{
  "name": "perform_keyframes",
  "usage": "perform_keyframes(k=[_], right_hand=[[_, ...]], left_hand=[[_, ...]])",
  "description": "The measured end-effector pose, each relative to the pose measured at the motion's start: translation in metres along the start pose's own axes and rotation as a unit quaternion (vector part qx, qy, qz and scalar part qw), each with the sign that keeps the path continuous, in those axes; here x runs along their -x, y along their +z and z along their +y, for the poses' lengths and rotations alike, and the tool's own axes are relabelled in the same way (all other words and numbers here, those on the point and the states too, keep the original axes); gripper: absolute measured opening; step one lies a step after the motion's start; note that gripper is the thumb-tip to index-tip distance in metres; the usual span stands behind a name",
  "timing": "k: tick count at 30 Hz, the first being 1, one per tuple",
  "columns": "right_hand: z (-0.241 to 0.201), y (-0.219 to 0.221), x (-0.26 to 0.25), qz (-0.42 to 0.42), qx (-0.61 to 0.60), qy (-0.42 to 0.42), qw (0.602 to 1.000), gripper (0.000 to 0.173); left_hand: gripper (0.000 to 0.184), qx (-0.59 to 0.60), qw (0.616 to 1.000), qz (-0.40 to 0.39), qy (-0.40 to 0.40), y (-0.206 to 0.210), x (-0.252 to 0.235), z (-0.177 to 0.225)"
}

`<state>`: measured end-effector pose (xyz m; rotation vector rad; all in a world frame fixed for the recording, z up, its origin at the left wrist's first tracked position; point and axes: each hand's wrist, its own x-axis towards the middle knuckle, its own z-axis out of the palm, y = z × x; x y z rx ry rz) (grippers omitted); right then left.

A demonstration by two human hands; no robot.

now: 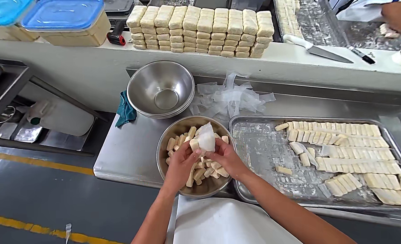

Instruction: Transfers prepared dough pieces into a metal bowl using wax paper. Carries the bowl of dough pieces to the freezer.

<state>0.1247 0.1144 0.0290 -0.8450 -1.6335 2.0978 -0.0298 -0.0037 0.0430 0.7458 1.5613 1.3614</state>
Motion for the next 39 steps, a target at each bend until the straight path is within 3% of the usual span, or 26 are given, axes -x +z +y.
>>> perform_keyframes(k=[2,6,9,14,18,24,29,32,35,39], right_hand=[[-0.002,0.0,-0.001,0.005,0.084,-0.02,0.996,0.042],[-0.008,-0.002,0.0,-0.008,0.105,-0.055,0.993,0.044],[-0.011,-0.003,-0.002,-0.02,0.119,-0.067,0.99,0.044],[-0.011,0.0,-0.004,0.034,0.162,-0.108,0.98,0.033],[-0.006,0.009,0.002,0.081,0.24,-0.17,0.952,0.038],[-0.012,0.004,0.001,-0.018,0.034,-0.036,0.999,0.044],[-0.014,-0.005,0.001,-0.015,-0.031,0.002,0.999,0.041],[-0.015,-0.006,0.001,-0.023,-0.025,0.001,0.999,0.039],[-0.015,-0.002,-0.002,-0.033,0.008,-0.004,0.999,0.038],[-0.015,-0.001,-0.007,-0.015,0.144,-0.045,0.988,0.027]], left_hand=[[0.029,-0.015,1.0,0.013,0.025,0.003,0.0,0.0],[0.038,-0.034,0.998,0.001,0.05,0.0,0.002,0.002],[0.034,-0.063,0.994,0.024,0.082,0.001,0.0,0.003],[0.032,-0.157,0.978,0.081,0.108,0.007,0.002,0.005],[0.028,-0.215,0.956,0.149,0.133,0.002,0.0,0.003],[0.044,-0.181,0.97,0.145,0.069,-0.013,-0.006,-0.003],[0.051,-0.144,0.972,0.178,0.049,-0.023,-0.01,-0.011],[0.052,-0.117,0.986,0.095,0.066,-0.023,-0.005,-0.004],[0.041,-0.073,0.996,0.003,0.05,-0.004,-0.001,0.005],[0.034,-0.059,0.997,0.031,0.042,0.014,-0.003,0.003]])
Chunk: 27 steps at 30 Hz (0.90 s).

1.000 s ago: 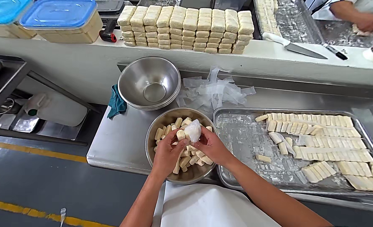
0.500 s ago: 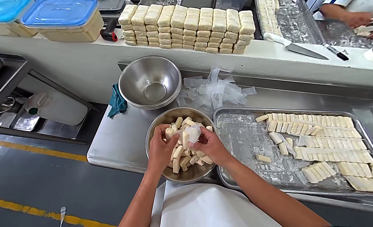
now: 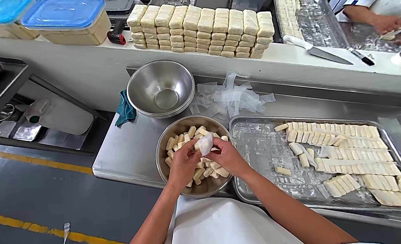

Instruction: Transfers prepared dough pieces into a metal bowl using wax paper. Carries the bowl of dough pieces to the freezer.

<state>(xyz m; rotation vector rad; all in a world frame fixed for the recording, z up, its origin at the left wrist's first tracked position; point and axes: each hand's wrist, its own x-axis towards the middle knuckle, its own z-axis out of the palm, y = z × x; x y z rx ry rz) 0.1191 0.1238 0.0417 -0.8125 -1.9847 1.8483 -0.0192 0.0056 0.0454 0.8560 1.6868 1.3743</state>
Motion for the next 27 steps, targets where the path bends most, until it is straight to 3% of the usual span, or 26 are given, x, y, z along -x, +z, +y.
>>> perform_keyframes(k=[4,9,13,15,16,19,22,25,27], right_hand=[[0.005,0.004,0.001,0.046,0.089,-0.082,0.992,0.022],[0.008,0.012,0.003,0.119,0.151,-0.112,0.975,0.031],[0.007,0.009,0.0,0.072,0.131,-0.091,0.985,0.047],[0.012,0.007,-0.003,0.055,0.171,-0.132,0.975,0.058],[0.015,0.007,-0.004,0.056,0.197,-0.167,0.964,0.054],[0.019,0.009,-0.008,0.091,0.235,-0.258,0.933,0.022],[0.008,0.011,-0.009,0.105,0.146,-0.266,0.947,0.018],[-0.006,0.004,-0.012,0.141,0.023,-0.242,0.96,0.013],[-0.016,-0.013,-0.024,0.184,0.055,-0.228,0.954,0.014]], left_hand=[[0.031,-0.09,0.993,0.046,0.065,0.006,0.004,-0.004],[0.029,-0.188,0.969,0.098,0.127,0.005,0.002,-0.011],[0.032,-0.137,0.985,0.071,0.077,-0.003,0.001,-0.007],[0.036,-0.125,0.991,0.02,0.038,-0.01,0.001,-0.005],[0.038,-0.121,0.992,-0.006,0.019,-0.013,0.0,-0.005],[0.042,-0.125,0.991,-0.039,-0.021,-0.019,-0.003,-0.007],[0.041,-0.174,0.984,0.007,-0.038,-0.025,-0.01,-0.017],[0.062,-0.232,0.969,-0.01,-0.088,-0.041,-0.017,-0.036],[0.062,-0.202,0.976,-0.005,-0.086,-0.051,-0.012,-0.046]])
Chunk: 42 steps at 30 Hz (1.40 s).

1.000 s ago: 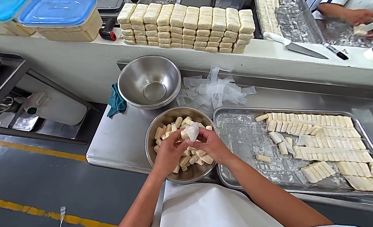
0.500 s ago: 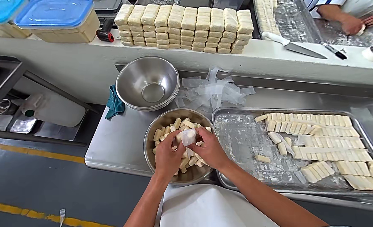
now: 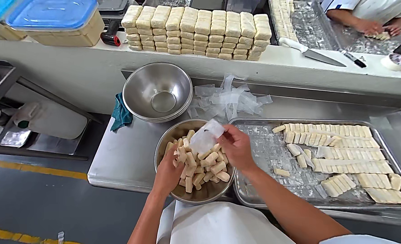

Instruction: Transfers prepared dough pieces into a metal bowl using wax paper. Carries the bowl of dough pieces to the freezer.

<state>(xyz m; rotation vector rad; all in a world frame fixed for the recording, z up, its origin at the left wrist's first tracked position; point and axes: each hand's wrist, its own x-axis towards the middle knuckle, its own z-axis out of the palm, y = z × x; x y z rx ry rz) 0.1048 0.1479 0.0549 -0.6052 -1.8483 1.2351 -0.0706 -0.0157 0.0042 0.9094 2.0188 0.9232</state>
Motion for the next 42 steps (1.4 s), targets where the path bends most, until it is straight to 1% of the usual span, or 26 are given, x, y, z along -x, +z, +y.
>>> perform_keyframes(k=[2,4,6,7,8,9,10,13,15,17,19,21,22,24,25,27,28,30,32,33,34,36,38,39,41,42], right_hand=[[0.01,-0.018,-0.037,0.019,0.11,0.016,0.994,0.017],[0.043,-0.035,-0.09,0.014,0.21,0.065,0.975,0.023],[0.091,-0.054,-0.132,-0.049,0.282,0.166,0.944,0.042],[0.112,-0.062,-0.14,-0.077,0.298,0.227,0.924,0.056],[0.125,-0.067,-0.139,-0.078,0.304,0.275,0.909,0.064],[0.13,-0.07,-0.131,-0.053,0.3,0.296,0.905,0.065],[0.129,-0.072,-0.116,-0.021,0.29,0.292,0.911,0.061],[0.111,-0.078,-0.048,0.046,0.264,0.227,0.936,0.032],[0.097,-0.089,0.01,0.051,0.248,0.225,0.941,0.032],[0.096,-0.126,0.066,0.061,0.277,0.244,0.927,0.032],[0.103,-0.185,0.11,0.083,0.316,0.292,0.899,0.031],[0.117,-0.248,0.133,0.104,0.359,0.339,0.863,0.034],[0.127,-0.278,0.136,0.101,0.388,0.355,0.844,0.039],[0.149,-0.323,0.132,0.054,0.427,0.376,0.82,0.053],[0.163,-0.336,0.128,0.019,0.439,0.375,0.816,0.059],[0.187,-0.344,0.123,-0.053,0.453,0.358,0.815,0.063],[0.194,-0.34,0.121,-0.088,0.454,0.344,0.817,0.061],[0.192,-0.328,0.12,-0.159,0.452,0.308,0.821,0.05],[0.187,-0.322,0.126,-0.216,0.442,0.267,0.829,0.044],[0.185,-0.322,0.132,-0.226,0.435,0.255,0.833,0.04],[0.185,-0.325,0.139,-0.216,0.423,0.252,0.843,0.036],[0.182,-0.333,0.148,-0.176,0.398,0.265,0.86,0.031],[0.175,-0.335,0.155,-0.169,0.396,0.307,0.849,0.039],[0.173,-0.333,0.16,-0.174,0.412,0.314,0.837,0.048],[0.167,-0.324,0.168,-0.201,0.449,0.315,0.812,0.066],[0.165,-0.321,0.171,-0.215,0.457,0.312,0.805,0.065]], left_hand=[[0.055,0.056,0.997,0.037,0.031,-0.004,0.009,-0.004],[0.05,0.093,0.993,0.05,0.059,-0.009,0.015,-0.002],[0.049,0.108,0.99,0.051,0.079,-0.01,0.019,0.005],[0.049,0.104,0.989,0.05,0.092,-0.012,0.021,0.008],[0.049,0.098,0.988,0.049,0.112,-0.015,0.023,0.012],[0.049,0.095,0.985,0.044,0.137,-0.017,0.023,0.015],[0.049,0.098,0.981,0.03,0.162,-0.02,0.023,0.016],[0.048,0.124,0.973,-0.018,0.192,-0.024,0.012,0.011],[0.047,0.133,0.97,-0.038,0.199,-0.022,0.004,0.006],[0.045,0.134,0.966,-0.07,0.211,-0.018,-0.006,0.01],[0.044,0.118,0.963,-0.091,0.226,-0.012,-0.013,0.022],[0.043,0.092,0.963,-0.088,0.238,-0.002,-0.017,0.041],[0.042,0.084,0.963,-0.085,0.241,0.008,-0.016,0.053],[0.04,0.078,0.963,-0.088,0.242,0.038,-0.01,0.077],[0.039,0.08,0.963,-0.09,0.241,0.057,-0.006,0.088],[0.037,0.085,0.961,-0.1,0.245,0.101,0.002,0.105],[0.037,0.083,0.959,-0.108,0.249,0.124,0.005,0.112],[0.038,0.05,0.96,-0.135,0.239,0.169,0.007,0.125],[0.041,-0.013,0.96,-0.202,0.194,0.213,0.001,0.135],[0.043,-0.055,0.953,-0.249,0.164,0.235,-0.003,0.139],[0.048,-0.106,0.94,-0.29,0.143,0.259,-0.009,0.144],[0.06,-0.212,0.904,-0.341,0.143,0.311,-0.017,0.15],[0.067,-0.313,0.862,-0.362,0.17,0.36,-0.02,0.15],[0.066,-0.355,0.842,-0.362,0.183,0.38,-0.02,0.146],[0.051,-0.409,0.816,-0.346,0.217,0.408,-0.023,0.134],[0.043,-0.418,0.812,-0.338,0.228,0.412,-0.025,0.13]])
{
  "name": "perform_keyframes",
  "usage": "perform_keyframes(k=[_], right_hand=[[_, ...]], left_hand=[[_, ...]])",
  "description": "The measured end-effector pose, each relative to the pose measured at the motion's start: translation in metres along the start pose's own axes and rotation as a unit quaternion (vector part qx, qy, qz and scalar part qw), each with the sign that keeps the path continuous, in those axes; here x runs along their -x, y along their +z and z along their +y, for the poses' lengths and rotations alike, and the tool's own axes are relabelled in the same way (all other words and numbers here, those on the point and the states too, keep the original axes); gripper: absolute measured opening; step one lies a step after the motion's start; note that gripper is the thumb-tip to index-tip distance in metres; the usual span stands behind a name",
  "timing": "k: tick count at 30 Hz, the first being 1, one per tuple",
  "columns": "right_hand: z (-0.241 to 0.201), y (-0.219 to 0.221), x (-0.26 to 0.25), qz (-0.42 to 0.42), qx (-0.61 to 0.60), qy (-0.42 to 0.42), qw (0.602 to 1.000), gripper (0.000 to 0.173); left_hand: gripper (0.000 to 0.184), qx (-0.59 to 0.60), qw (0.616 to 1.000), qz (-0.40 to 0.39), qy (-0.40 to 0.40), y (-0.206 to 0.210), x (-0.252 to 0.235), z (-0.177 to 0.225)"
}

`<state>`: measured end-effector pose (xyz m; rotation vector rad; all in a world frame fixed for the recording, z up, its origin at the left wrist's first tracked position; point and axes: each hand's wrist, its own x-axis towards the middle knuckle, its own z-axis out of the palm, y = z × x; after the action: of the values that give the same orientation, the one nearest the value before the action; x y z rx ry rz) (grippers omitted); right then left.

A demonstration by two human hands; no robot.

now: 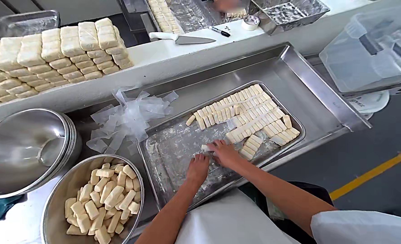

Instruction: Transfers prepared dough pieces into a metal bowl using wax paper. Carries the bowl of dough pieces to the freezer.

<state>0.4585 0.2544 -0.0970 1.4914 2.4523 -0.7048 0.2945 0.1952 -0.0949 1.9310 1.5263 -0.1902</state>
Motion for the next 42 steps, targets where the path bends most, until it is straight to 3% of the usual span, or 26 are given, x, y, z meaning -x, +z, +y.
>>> perform_keyframes(k=[3,5,7,9,11,13,16,20,22,24,27,33,35,37,40,42], right_hand=[[0.0,0.012,0.009,0.024,-0.023,-0.01,0.999,0.042],[-0.002,0.014,0.016,0.048,-0.138,0.026,0.989,0.035],[-0.007,0.008,0.022,0.076,-0.329,0.093,0.937,0.034],[-0.019,-0.008,0.028,0.093,-0.489,0.141,0.856,0.036],[-0.038,-0.033,0.034,0.113,-0.568,0.14,0.803,0.035],[-0.067,-0.059,0.034,0.129,-0.607,0.097,0.778,0.031],[-0.126,-0.095,0.032,0.121,-0.63,-0.016,0.767,0.027],[-0.227,-0.107,0.014,0.073,-0.579,-0.173,0.793,0.032],[-0.278,-0.096,-0.004,0.043,-0.534,-0.212,0.817,0.034],[-0.318,-0.077,-0.024,-0.022,-0.499,-0.223,0.837,0.043],[-0.347,-0.054,-0.031,-0.094,-0.489,-0.209,0.842,0.055],[-0.299,-0.03,0.024,-0.105,-0.524,-0.175,0.827,0.027],[-0.266,-0.021,0.043,-0.088,-0.524,-0.149,0.834,0.028],[-0.226,-0.023,0.055,-0.043,-0.459,-0.112,0.88,0.032],[-0.141,-0.033,0.057,0.047,-0.266,-0.001,0.963,0.029],[-0.065,-0.037,0.055,0.115,-0.184,0.12,0.969,0.036]], left_hand=[[0.04,0.094,0.995,0.008,-0.022,-0.013,0.017,-0.007],[0.04,0.227,0.971,0.058,-0.042,-0.025,0.045,-0.019],[0.04,0.337,0.932,0.118,-0.064,-0.036,0.081,-0.034],[0.039,0.404,0.891,0.19,-0.085,-0.048,0.12,-0.052],[0.038,0.441,0.846,0.282,-0.102,-0.058,0.157,-0.074],[0.037,0.449,0.801,0.376,-0.12,-0.071,0.198,-0.097],[0.038,0.428,0.753,0.48,-0.143,-0.09,0.254,-0.128],[0.038,0.397,0.688,0.582,-0.175,-0.106,0.304,-0.156],[0.038,0.392,0.678,0.586,-0.207,-0.11,0.312,-0.169],[0.044,0.4,0.694,0.551,-0.234,-0.11,0.313,-0.181],[0.052,0.436,0.703,0.507,-0.243,-0.101,0.311,-0.197],[0.04,0.459,0.72,0.5,-0.145,-0.068,0.329,-0.199],[0.04,0.467,0.74,0.474,-0.098,-0.061,0.326,-0.195],[0.039,0.472,0.769,0.428,-0.057,-0.058,0.315,-0.197],[0.035,0.469,0.793,0.388,-0.001,-0.066,0.289,-0.194],[0.032,0.468,0.799,0.376,0.027,-0.077,0.272,-0.184]])
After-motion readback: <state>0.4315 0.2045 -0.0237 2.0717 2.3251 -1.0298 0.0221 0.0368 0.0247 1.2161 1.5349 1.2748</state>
